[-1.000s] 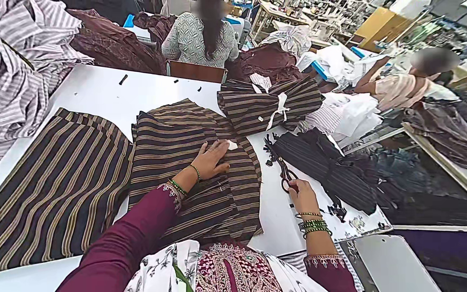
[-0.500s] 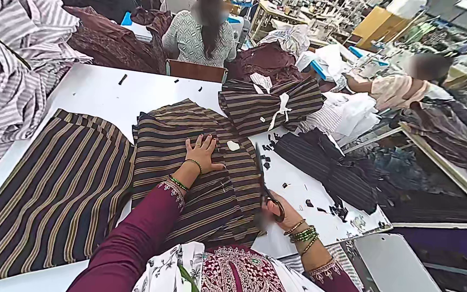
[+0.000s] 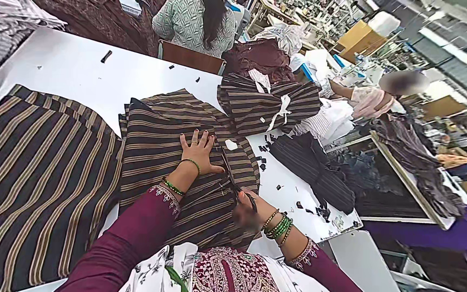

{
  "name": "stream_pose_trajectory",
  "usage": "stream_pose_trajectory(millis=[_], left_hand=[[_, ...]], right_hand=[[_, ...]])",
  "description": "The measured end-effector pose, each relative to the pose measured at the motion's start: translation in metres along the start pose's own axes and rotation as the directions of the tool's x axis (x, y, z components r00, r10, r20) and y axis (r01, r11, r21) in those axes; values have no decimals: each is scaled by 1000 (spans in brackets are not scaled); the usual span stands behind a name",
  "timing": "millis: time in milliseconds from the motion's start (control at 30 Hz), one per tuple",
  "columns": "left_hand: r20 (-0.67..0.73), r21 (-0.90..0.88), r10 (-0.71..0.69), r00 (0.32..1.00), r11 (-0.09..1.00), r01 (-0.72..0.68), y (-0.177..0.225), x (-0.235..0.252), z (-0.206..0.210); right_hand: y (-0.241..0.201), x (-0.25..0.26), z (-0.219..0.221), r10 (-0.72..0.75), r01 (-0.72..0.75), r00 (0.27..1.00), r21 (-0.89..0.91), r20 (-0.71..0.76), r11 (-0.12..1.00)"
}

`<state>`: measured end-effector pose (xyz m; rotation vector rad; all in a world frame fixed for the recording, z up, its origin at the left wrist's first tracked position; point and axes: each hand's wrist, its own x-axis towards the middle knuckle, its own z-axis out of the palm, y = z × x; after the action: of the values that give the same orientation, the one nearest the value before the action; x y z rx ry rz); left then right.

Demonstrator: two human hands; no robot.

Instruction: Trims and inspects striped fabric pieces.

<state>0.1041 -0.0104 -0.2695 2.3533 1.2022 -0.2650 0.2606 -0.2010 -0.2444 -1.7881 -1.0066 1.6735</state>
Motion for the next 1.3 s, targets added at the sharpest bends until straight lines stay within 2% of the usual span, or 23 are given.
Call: stream_pose_trajectory(millis=[133, 367, 600, 900, 1067, 1200, 1300], left_hand=[[6, -4, 9, 1000, 1000, -9, -1, 1, 1], [0, -3, 3, 1000, 1000, -3, -1, 1, 2], [6, 8, -4, 1000, 1000, 4, 0, 1, 1], [6, 1, -2, 1000, 1000, 2, 0, 1, 0], [12, 9, -9, 1000, 1000, 9, 0, 1, 0], [0, 19, -7, 1000, 1000, 7, 0, 1, 1], [-25, 19, -1, 1000, 1000, 2, -3, 3, 2]], right_hand=[[-8, 2, 3, 42, -43, 999, -21, -32, 999], [-7, -1, 14, 28, -25, 991, 24, -129, 999], [-6, 5, 2, 50, -50, 998, 1, -43, 999], [-11, 14, 7, 8, -7, 991, 7, -133, 1000], [-11, 17, -3, 15, -16, 999, -20, -44, 1000], [-17, 19, 4, 19, -22, 991, -18, -133, 1000], [-12, 14, 8, -28, 43, 978, 72, -207, 996]])
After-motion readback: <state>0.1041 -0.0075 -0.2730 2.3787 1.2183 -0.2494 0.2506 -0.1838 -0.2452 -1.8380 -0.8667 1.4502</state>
